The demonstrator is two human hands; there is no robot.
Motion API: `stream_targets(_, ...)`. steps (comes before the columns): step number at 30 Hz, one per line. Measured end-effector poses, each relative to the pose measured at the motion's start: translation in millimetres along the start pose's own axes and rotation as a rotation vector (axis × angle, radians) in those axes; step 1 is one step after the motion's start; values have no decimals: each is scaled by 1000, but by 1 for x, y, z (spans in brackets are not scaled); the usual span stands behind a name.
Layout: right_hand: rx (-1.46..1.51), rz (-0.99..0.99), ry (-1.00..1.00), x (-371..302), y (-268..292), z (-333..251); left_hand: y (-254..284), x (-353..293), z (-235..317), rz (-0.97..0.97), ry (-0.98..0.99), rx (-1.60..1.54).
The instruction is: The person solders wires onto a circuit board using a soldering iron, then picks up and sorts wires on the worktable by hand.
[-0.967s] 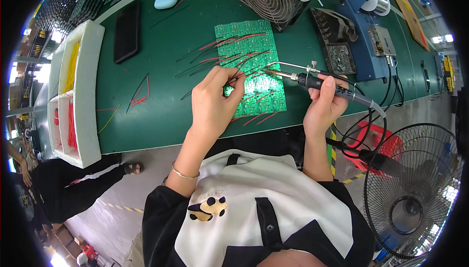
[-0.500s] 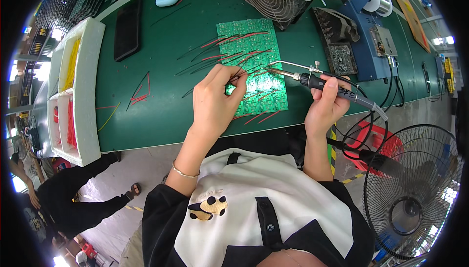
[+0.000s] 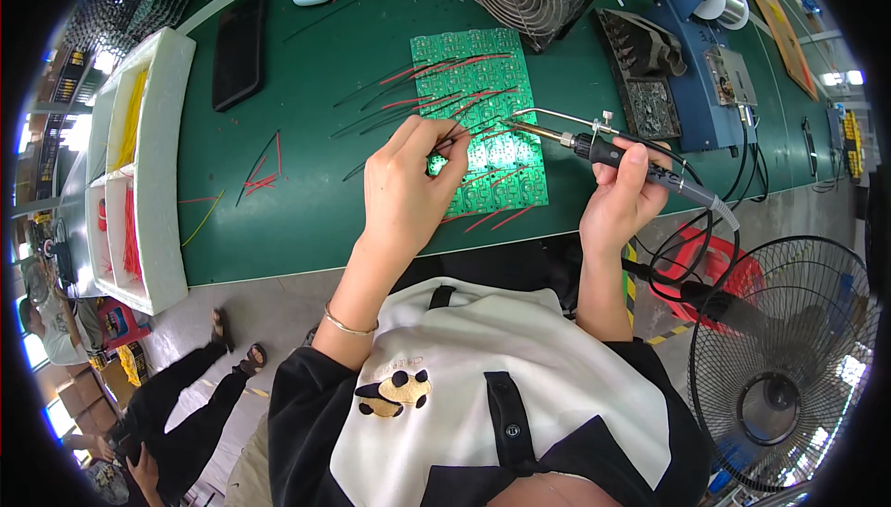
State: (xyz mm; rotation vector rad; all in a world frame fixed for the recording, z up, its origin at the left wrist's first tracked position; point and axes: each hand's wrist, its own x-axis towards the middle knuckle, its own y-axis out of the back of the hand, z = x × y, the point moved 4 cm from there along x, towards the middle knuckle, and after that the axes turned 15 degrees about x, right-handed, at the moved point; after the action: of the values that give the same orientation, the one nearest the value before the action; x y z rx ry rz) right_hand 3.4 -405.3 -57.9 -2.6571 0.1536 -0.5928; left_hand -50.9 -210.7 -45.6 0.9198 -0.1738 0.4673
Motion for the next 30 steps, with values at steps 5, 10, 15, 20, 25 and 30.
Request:
stream_targets(5, -11, 2, 13, 0, -1, -1, 0, 0, 0, -7, 6, -3)
stream_targets(10, 47, 85, 58, 0, 7, -2, 1, -1, -5, -22, -4, -49)
stream_targets(15, 74, 102, 63, 4, 10, -6, 16, -2, 4, 66, -40, 61)
stream_targets(20, 106, 158, 50, 8, 20, -12, 51, -5, 4, 307, -151, 274)
stream_targets(25, 158, 130, -4, 7, 16, -7, 28, 0, 26, 32, 32, 21)
stream_targets(30, 208, 144, -46, 7, 23, -1, -3, 3, 32, -22, -39, 46)
